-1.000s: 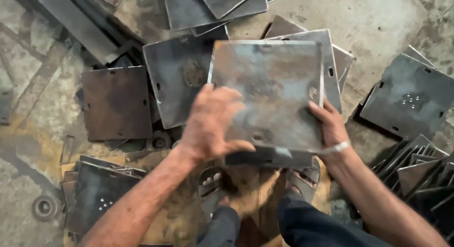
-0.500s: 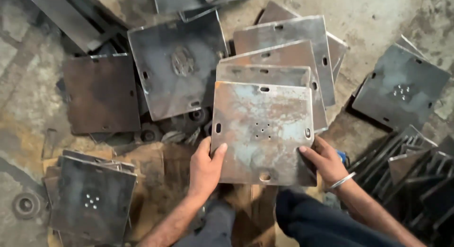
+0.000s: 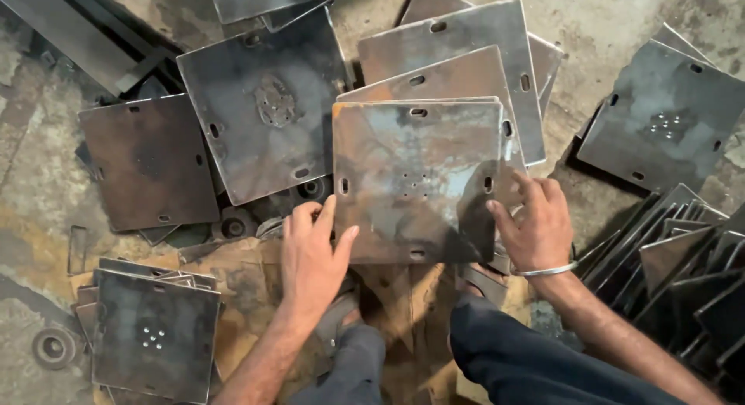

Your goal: Inspecting and stacking square metal plates on a workshop floor.

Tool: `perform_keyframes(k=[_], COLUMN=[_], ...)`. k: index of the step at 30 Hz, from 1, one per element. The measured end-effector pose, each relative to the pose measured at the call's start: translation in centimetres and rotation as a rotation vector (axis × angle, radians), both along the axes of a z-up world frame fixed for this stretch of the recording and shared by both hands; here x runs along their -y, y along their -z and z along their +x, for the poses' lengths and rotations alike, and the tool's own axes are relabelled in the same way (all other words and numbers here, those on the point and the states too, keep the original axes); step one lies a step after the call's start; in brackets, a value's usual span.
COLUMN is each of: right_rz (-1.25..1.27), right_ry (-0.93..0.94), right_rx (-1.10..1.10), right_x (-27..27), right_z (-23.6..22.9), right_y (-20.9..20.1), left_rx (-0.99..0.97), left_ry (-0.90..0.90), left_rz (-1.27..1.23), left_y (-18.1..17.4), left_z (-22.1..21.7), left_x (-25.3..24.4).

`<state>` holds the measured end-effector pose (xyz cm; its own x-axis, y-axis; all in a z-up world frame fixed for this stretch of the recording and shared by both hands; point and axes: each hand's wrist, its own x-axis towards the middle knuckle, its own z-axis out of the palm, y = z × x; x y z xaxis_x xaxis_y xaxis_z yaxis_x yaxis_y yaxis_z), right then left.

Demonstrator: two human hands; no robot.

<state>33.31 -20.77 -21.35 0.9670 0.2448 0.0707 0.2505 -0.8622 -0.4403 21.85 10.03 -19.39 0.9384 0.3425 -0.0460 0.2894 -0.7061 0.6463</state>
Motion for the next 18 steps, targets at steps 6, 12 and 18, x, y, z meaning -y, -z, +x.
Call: perform_keyframes(k=[6,12,18], right_rz=[-0.053,0.018,-0.086], right_ry=[-0.059,-0.140,-0.173], right_rx=[-0.213,-0.253,-0.247], right_x=[2.0,3.4,3.7], right_z=[-3.6,-5.8,-5.0], right_y=[1.2,4.5,4.6], left_rx=[-0.085,-0.077,0.013], left_ry=[0.184,0.186,0.246], left_rz=[-0.029,0.027,0.104], left_y=[3.1,5.5,6.4], left_z=[-3.1,-4.9,-5.0], left_x=[-0.4,0.1,-0.4])
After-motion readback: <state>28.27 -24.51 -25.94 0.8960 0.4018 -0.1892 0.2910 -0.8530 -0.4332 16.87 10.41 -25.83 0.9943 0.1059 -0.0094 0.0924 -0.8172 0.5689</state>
